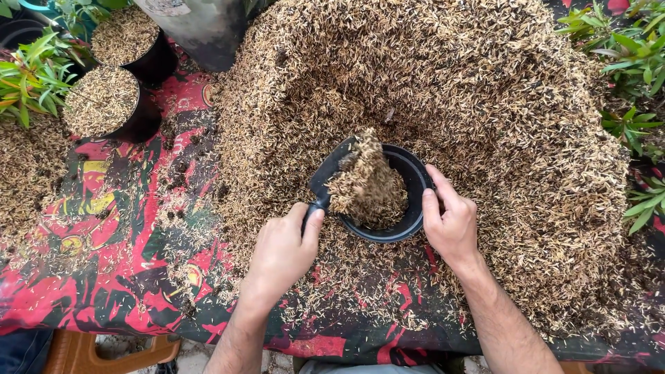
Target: The person uses a trowel to pack organic husk material around a small plant in a pot, then moves the potted plant to a group of other pots and begins filling a new empty pot with more husk using the trowel.
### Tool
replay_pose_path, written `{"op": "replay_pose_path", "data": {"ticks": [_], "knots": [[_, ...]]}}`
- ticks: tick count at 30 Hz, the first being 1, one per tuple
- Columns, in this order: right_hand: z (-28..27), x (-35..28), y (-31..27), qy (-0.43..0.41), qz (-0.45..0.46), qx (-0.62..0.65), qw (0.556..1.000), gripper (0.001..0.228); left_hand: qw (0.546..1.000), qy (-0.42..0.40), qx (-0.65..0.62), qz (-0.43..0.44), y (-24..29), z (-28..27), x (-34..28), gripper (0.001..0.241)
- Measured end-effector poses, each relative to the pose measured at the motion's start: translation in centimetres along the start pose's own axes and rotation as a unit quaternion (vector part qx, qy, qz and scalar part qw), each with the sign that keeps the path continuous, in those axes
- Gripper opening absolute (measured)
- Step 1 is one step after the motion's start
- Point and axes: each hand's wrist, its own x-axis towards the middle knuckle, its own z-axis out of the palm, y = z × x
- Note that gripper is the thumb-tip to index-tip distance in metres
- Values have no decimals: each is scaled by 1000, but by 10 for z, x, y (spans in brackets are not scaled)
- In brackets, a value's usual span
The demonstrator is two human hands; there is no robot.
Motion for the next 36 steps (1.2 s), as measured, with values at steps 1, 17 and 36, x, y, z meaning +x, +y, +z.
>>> {"op": "replay_pose_path", "data": {"ticks": [1,17,36], "knots": [[0,0,0,-1,-2,-3,1000,41,1000,1,24,6,-2,3,2,41],[3,-4,17,-4,-9,-8,1000,41,988,121,66,71,-18,12,-14,32],[8,-7,29,-43,7,-64,997,44,939,175,30,-294,-217,-68,28,53]]}}
